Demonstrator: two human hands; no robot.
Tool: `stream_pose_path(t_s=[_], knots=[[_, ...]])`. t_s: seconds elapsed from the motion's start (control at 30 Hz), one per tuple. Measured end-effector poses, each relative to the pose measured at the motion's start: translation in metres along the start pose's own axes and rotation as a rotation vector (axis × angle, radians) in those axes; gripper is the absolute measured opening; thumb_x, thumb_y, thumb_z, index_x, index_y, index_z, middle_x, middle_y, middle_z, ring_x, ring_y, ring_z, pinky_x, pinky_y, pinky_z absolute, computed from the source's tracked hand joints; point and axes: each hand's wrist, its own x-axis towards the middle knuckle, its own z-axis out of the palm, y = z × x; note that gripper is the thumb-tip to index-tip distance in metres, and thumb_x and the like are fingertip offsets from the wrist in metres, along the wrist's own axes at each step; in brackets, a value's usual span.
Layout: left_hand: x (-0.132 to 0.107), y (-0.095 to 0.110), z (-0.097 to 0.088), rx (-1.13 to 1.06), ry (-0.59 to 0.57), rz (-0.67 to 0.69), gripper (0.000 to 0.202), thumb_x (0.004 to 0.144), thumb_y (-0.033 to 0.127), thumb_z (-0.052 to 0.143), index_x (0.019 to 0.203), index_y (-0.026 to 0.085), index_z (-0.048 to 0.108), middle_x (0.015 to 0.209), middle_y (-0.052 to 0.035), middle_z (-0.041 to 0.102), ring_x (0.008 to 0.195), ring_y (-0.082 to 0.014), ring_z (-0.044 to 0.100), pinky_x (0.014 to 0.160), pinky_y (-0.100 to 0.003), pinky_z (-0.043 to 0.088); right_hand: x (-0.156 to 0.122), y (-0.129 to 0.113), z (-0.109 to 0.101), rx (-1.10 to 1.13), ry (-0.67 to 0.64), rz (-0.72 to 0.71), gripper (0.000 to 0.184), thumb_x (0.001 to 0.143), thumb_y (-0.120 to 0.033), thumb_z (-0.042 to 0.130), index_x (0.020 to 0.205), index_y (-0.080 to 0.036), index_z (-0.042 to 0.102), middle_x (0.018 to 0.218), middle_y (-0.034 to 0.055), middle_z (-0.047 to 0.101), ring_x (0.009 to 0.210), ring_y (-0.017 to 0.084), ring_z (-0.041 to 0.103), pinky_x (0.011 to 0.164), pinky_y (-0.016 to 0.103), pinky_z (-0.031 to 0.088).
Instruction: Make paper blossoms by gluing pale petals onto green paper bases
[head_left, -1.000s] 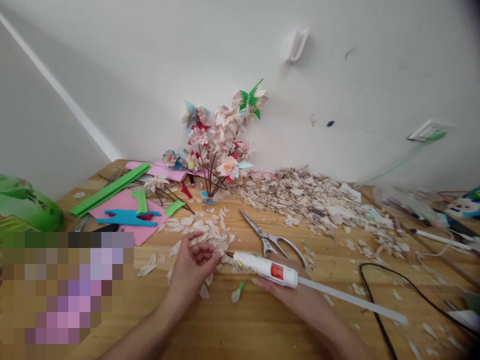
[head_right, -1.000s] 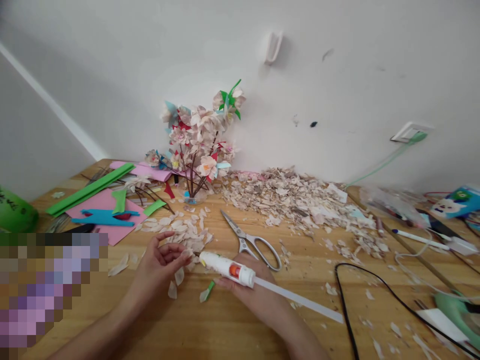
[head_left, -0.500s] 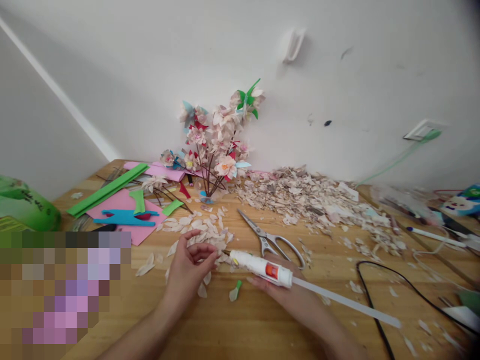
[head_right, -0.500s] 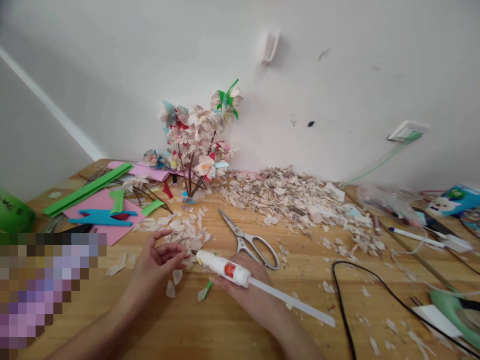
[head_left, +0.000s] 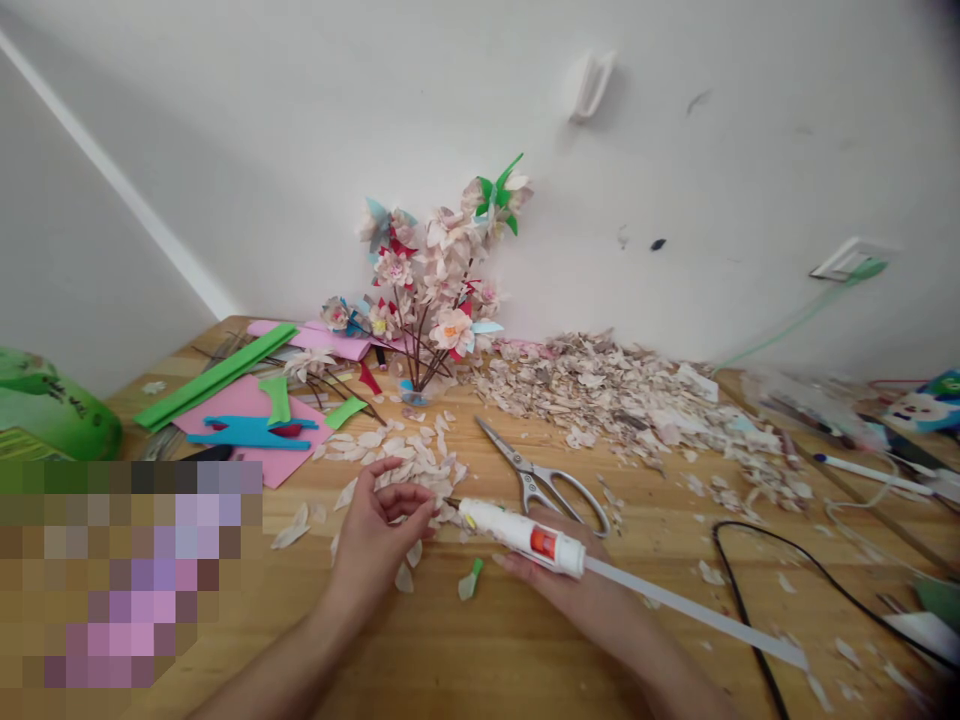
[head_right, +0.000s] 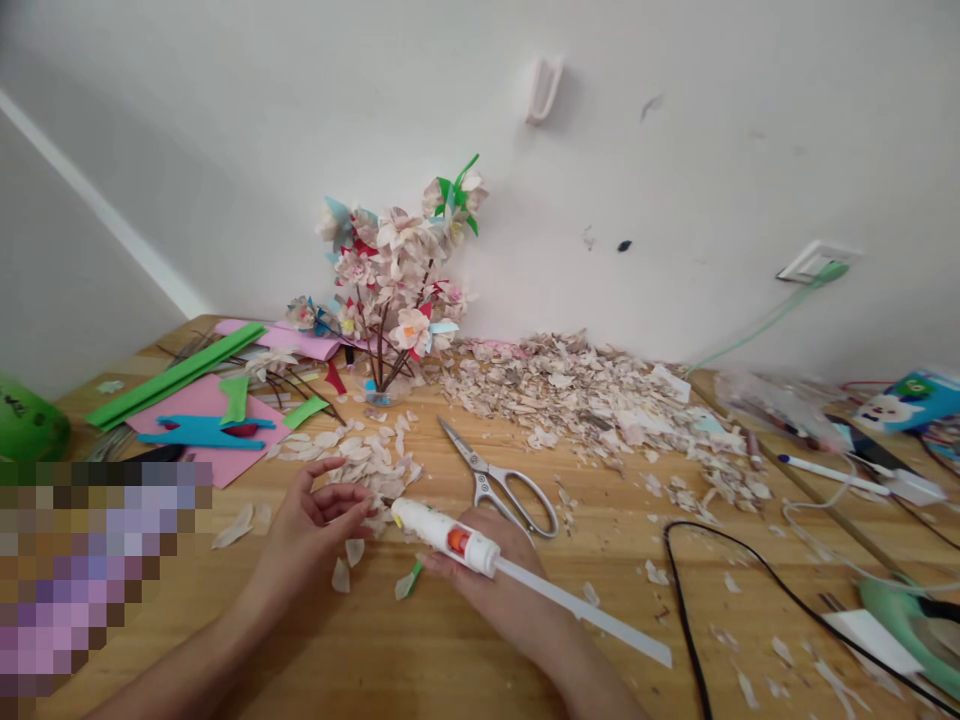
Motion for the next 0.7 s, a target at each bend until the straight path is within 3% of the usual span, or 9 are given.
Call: stream_pose_path(t_s=[0.7], knots=[[0.0005,-0.0028,0.0015,0.004,0.011,0.014,0.052,0.058,0.023,0.071,0.097,0.021,0.036,0.063,0.0059,0.061,0.06,-0.0125,0.06,0.053,-0.026,0.054,0.0017,-0.0076,0.0026,-0.026,0.046,-0.02,0.027,0.07,-0.042,0.063,0.058,-0.021,0.051,0.057,-0.0018,0.052,0.055,0.015,0.049,0.048,0.024,0.039]])
